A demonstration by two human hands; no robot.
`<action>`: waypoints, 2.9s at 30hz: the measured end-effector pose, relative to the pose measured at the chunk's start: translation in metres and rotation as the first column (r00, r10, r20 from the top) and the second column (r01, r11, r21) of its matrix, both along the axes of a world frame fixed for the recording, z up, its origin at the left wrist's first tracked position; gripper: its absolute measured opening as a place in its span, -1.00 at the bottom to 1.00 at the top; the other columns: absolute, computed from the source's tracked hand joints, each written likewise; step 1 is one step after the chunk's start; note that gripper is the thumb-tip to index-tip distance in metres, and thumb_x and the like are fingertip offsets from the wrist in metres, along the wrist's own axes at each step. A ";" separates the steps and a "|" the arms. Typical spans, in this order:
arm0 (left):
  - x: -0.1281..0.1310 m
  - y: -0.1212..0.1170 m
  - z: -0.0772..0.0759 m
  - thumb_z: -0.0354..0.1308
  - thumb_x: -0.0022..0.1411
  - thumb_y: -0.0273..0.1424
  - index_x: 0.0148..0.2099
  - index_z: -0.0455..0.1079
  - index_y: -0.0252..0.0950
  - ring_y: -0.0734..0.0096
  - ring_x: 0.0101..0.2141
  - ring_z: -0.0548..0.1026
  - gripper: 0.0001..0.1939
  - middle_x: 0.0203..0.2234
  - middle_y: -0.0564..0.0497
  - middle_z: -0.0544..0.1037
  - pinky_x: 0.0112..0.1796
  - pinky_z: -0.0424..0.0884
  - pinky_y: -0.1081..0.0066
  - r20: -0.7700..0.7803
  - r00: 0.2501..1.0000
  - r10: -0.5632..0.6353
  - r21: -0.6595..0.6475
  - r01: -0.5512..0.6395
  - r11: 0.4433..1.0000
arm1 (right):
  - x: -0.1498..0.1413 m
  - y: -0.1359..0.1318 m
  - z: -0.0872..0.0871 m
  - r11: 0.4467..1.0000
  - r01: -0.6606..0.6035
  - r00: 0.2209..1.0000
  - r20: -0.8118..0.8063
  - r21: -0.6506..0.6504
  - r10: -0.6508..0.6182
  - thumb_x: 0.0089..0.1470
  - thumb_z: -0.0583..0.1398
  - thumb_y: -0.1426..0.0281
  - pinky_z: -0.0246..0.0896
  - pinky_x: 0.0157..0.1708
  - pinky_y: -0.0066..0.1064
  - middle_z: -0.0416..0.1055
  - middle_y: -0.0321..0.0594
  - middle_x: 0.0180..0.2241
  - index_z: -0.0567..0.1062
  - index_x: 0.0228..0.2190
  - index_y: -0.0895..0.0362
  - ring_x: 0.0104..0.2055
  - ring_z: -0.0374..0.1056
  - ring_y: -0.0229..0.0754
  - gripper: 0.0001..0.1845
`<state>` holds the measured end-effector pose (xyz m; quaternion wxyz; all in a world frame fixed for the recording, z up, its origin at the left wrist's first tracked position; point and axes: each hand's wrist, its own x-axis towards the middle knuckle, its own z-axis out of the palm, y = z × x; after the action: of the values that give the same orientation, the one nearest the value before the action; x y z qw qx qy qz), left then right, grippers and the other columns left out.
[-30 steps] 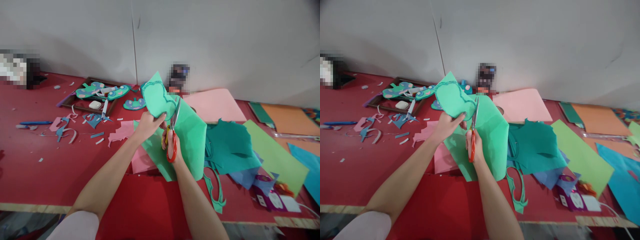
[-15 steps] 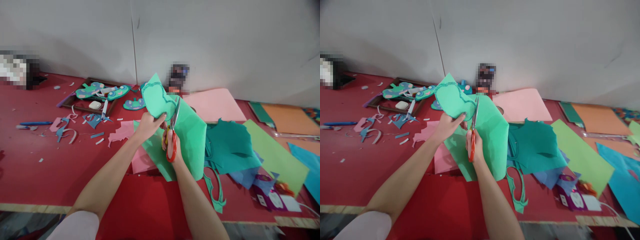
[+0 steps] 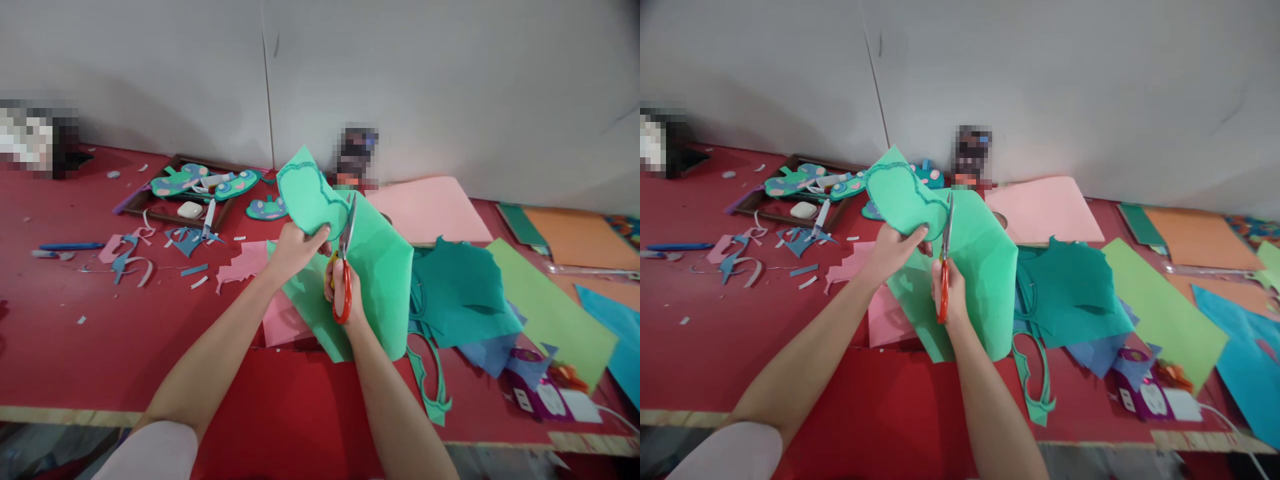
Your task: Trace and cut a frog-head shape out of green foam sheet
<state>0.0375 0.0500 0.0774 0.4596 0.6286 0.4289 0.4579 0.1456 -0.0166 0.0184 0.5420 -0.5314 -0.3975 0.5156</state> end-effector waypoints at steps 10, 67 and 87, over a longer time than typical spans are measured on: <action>-0.004 0.003 0.000 0.04 0.17 -0.27 -0.56 0.35 -0.33 0.46 -0.60 0.47 -0.67 -0.68 0.01 0.48 -0.47 0.41 0.49 -0.014 1.000 0.013 0.010 -0.013 1.000 | 0.001 -0.001 -0.005 1.000 -0.007 1.000 0.016 -0.007 0.008 0.03 0.07 -0.04 -0.09 -0.79 -0.58 0.01 -0.49 -0.70 0.19 -0.49 0.08 -0.75 -0.06 -0.44 -0.57; -0.013 0.011 0.010 0.06 0.16 -0.36 -0.45 0.26 -0.26 0.52 -0.59 0.48 -0.84 -0.65 0.10 0.50 -0.54 0.37 0.54 0.018 0.981 0.192 0.021 -0.192 0.981 | 0.004 0.000 -0.009 1.000 -0.031 0.972 0.234 0.001 0.030 0.02 0.10 -0.02 -0.07 -0.71 -0.52 0.04 -0.48 -0.74 0.16 -0.57 0.08 -0.71 -0.03 -0.39 -0.55; -0.011 0.013 0.004 0.06 0.16 -0.33 -0.42 0.27 -0.27 0.50 -0.60 0.49 -0.86 -0.65 0.10 0.50 -0.51 0.44 0.49 0.149 0.975 0.168 -0.044 -0.163 0.986 | 0.002 0.000 -0.008 1.000 -0.026 0.973 0.228 -0.015 0.029 -0.01 0.12 -0.03 -0.10 -0.74 -0.52 0.02 -0.49 -0.75 0.16 -0.57 0.07 -0.73 -0.04 -0.39 -0.54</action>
<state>0.0263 0.0625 0.0818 0.4612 0.5467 0.4506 0.5342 0.1479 -0.0162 0.0099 0.4823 -0.5849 -0.4612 0.4610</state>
